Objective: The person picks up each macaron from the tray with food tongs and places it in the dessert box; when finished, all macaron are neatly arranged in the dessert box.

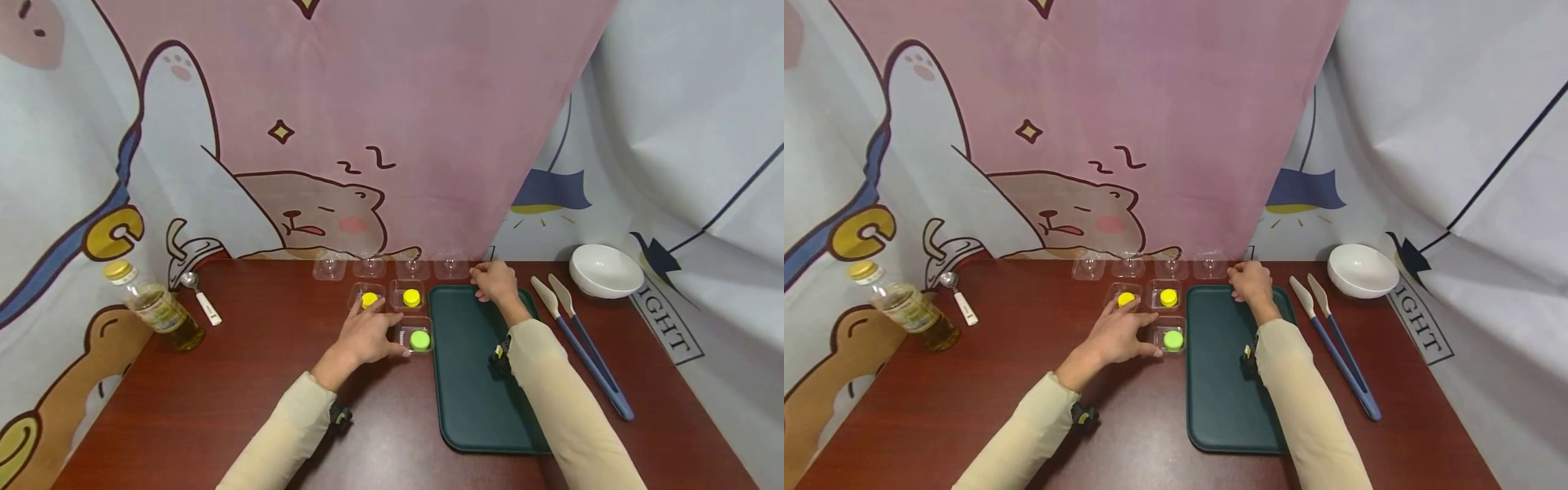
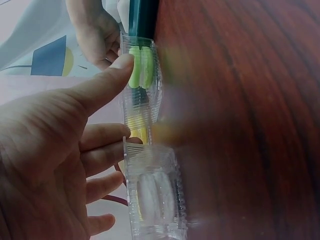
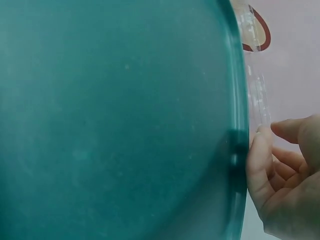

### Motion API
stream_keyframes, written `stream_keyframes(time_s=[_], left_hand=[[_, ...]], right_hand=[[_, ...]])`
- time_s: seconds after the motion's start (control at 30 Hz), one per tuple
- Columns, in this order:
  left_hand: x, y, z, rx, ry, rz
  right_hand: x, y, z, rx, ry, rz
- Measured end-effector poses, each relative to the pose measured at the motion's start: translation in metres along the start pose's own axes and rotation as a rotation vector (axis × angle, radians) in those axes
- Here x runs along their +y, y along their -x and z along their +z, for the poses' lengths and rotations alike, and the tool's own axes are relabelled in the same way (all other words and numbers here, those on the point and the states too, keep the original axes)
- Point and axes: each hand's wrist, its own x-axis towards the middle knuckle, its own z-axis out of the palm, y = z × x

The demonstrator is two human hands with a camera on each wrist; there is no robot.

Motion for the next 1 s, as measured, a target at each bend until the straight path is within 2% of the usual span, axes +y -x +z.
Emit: stream_keyframes(time_s=[0.17,0.6,1.0], left_hand=[[0.000,0.000,-0.001,-0.005,0.002,-0.002],[0.002,0.002,-0.002,-0.009,0.012,0.000],[0.000,0.002,-0.002,-0.002,-0.002,-0.005]], right_hand=[[-0.004,0.000,0.000,-0.031,0.041,-0.007],[-0.008,-0.003,0.005,-0.039,0.056,-0.007],[-0.011,-0.002,0.002,0.025,0.039,-0.049]])
